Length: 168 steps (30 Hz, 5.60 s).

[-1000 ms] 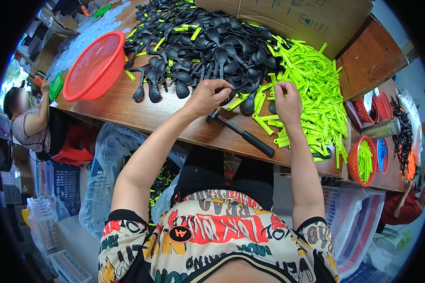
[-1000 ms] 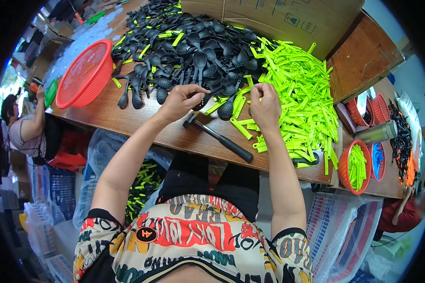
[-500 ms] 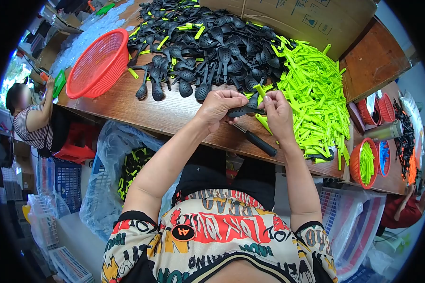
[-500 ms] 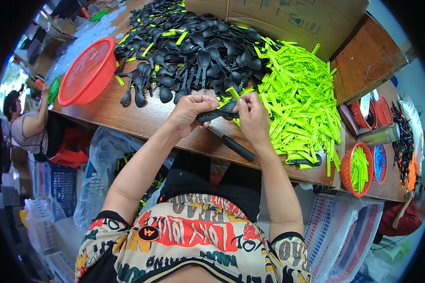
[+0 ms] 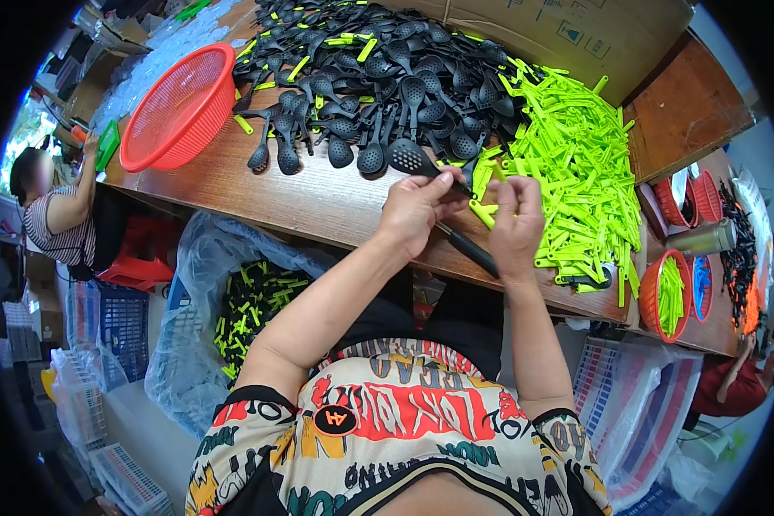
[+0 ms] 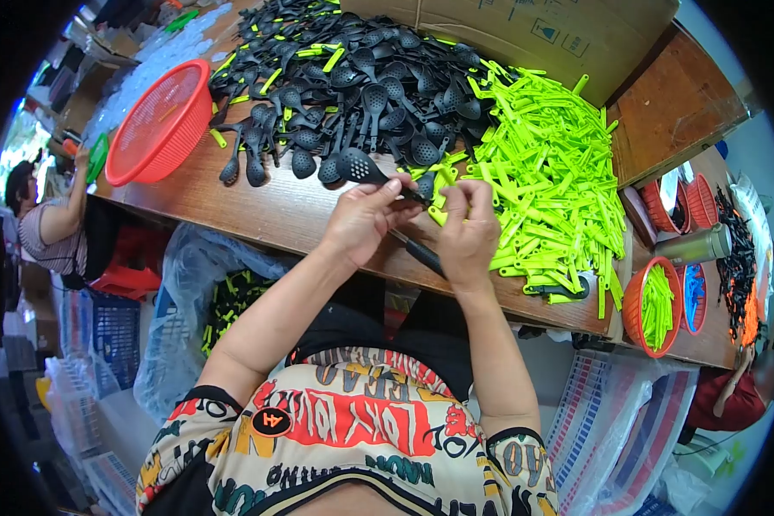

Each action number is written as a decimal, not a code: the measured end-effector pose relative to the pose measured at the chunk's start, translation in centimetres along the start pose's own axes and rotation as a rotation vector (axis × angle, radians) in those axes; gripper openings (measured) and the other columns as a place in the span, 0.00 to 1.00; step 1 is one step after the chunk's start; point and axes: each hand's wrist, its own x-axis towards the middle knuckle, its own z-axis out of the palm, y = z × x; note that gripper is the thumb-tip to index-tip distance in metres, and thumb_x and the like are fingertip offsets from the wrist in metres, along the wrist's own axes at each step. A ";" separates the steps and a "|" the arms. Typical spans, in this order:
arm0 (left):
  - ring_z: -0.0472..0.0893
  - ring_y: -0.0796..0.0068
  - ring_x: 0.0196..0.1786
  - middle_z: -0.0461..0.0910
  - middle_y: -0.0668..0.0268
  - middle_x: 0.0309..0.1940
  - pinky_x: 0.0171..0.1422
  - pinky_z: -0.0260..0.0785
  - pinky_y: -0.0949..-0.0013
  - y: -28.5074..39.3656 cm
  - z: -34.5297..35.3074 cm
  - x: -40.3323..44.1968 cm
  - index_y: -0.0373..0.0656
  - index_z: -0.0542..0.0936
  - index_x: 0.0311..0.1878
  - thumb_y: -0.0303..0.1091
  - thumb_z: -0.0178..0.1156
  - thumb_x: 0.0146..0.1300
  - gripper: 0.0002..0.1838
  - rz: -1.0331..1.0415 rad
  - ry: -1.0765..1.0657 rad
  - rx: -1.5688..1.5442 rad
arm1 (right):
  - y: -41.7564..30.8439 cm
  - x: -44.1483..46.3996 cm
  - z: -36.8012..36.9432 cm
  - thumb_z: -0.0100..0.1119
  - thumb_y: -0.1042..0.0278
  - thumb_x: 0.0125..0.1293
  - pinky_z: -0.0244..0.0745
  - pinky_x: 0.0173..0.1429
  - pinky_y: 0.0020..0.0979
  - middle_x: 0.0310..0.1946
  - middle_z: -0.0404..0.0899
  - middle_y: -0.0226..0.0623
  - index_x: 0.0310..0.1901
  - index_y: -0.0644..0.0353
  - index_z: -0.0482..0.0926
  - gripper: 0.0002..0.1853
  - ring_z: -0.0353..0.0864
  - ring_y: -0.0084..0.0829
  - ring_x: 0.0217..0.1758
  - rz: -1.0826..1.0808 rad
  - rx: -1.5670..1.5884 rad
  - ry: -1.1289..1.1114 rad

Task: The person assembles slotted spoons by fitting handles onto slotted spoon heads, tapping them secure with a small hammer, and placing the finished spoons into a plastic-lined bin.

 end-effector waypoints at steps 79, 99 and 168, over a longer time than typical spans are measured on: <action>0.84 0.66 0.51 0.83 0.58 0.51 0.59 0.79 0.63 -1.0 0.9 -2.5 0.36 0.79 0.54 0.26 0.57 0.71 0.11 0.034 0.042 -0.238 | 0.1 -2.5 0.3 0.59 0.81 0.68 0.83 0.34 0.23 0.39 0.83 0.42 0.45 0.66 0.72 0.08 0.87 0.30 0.36 0.314 0.818 -0.035; 0.84 0.75 0.45 0.85 0.62 0.44 0.55 0.79 0.71 -1.2 0.7 -3.1 0.35 0.82 0.50 0.20 0.67 0.60 0.14 0.291 0.081 -0.016 | -0.5 -3.2 -0.8 0.66 0.71 0.67 0.74 0.26 0.19 0.30 0.80 0.31 0.42 0.62 0.76 0.09 0.76 0.17 0.23 0.559 0.452 -0.128; 0.84 0.71 0.23 0.86 0.55 0.32 0.24 0.77 0.72 2.1 -10.6 -9.2 0.31 0.81 0.47 0.29 0.64 0.66 0.11 -0.380 0.103 0.482 | -1.2 -9.4 -5.3 0.62 0.75 0.65 0.73 0.29 0.36 0.27 0.81 0.44 0.56 0.59 0.81 0.17 0.81 0.40 0.25 -0.321 -0.403 -0.477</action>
